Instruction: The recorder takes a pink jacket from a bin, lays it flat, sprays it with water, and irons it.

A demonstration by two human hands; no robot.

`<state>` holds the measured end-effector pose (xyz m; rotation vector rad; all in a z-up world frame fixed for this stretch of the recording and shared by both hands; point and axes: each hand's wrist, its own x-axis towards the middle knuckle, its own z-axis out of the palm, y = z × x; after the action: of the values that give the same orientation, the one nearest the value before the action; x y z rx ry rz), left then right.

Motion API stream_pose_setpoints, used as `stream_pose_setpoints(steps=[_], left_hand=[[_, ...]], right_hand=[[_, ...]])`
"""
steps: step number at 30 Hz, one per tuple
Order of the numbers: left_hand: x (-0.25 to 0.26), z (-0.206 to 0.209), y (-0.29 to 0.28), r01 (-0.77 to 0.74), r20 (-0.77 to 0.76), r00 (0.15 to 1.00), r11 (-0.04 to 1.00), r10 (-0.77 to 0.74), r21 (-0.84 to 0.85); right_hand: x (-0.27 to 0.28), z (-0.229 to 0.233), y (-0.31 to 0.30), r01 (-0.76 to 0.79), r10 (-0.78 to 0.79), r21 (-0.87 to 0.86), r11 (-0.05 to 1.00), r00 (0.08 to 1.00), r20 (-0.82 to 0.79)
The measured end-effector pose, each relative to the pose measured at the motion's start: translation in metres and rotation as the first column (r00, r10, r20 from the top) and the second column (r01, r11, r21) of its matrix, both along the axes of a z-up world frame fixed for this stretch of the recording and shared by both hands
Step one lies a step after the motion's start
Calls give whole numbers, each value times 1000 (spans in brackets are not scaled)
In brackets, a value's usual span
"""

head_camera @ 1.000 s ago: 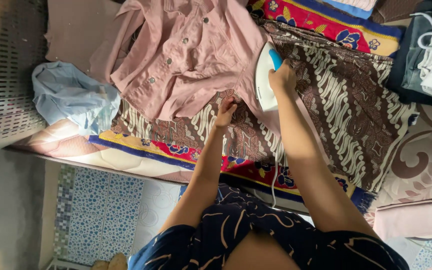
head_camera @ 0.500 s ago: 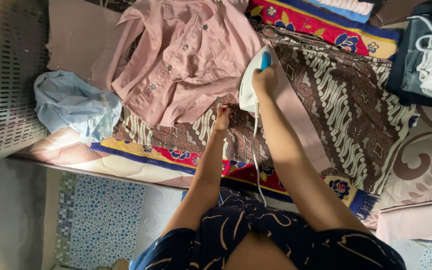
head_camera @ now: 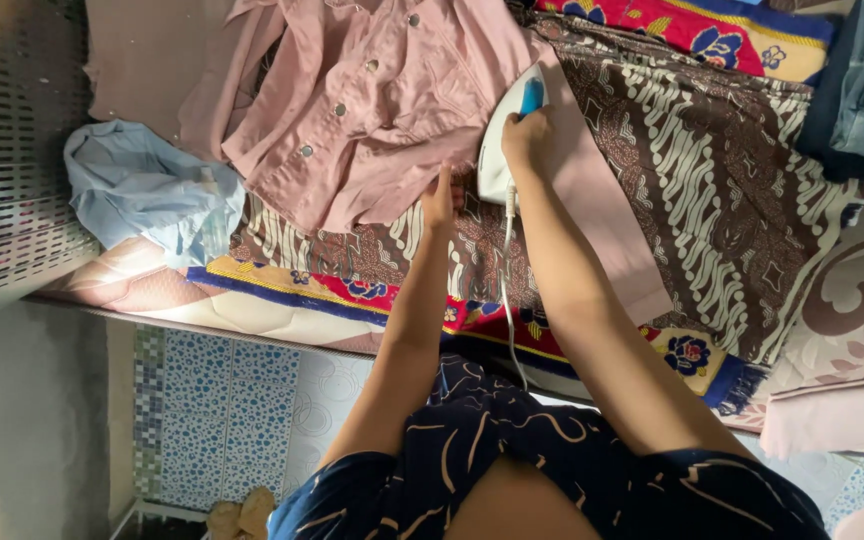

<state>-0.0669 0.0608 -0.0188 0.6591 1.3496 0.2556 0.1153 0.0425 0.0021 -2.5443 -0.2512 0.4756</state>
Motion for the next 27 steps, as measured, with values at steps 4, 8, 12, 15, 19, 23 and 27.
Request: stream_pose_setpoints(steps=[4, 8, 12, 15, 19, 23, 27], left_hand=[[13, -16, 20, -33, 20, 999, 999, 32, 15], [19, -38, 27, -211, 215, 954, 977, 210, -17], [18, -49, 21, -154, 68, 985, 984, 160, -86], [19, -48, 20, -168, 84, 981, 981, 177, -100], [17, -50, 22, -158, 84, 983, 984, 164, -77], [13, -39, 17, -95, 286, 956, 991, 63, 98], [16, -35, 15, -105, 291, 954, 988, 68, 115]], right_hand=[[-6, -4, -15, -117, 121, -36, 992, 980, 160], [-37, 37, -24, -101, 112, -112, 989, 989, 96], [-26, 24, -11, -76, 98, -158, 985, 986, 135], [-12, 30, -6, -71, 99, -164, 984, 981, 168], [-12, 30, -31, -106, 128, -182, 978, 985, 115], [-23, 64, -93, -73, 71, -236, 969, 997, -14], [-27, 67, -175, -69, 22, -316, 946, 988, -153]])
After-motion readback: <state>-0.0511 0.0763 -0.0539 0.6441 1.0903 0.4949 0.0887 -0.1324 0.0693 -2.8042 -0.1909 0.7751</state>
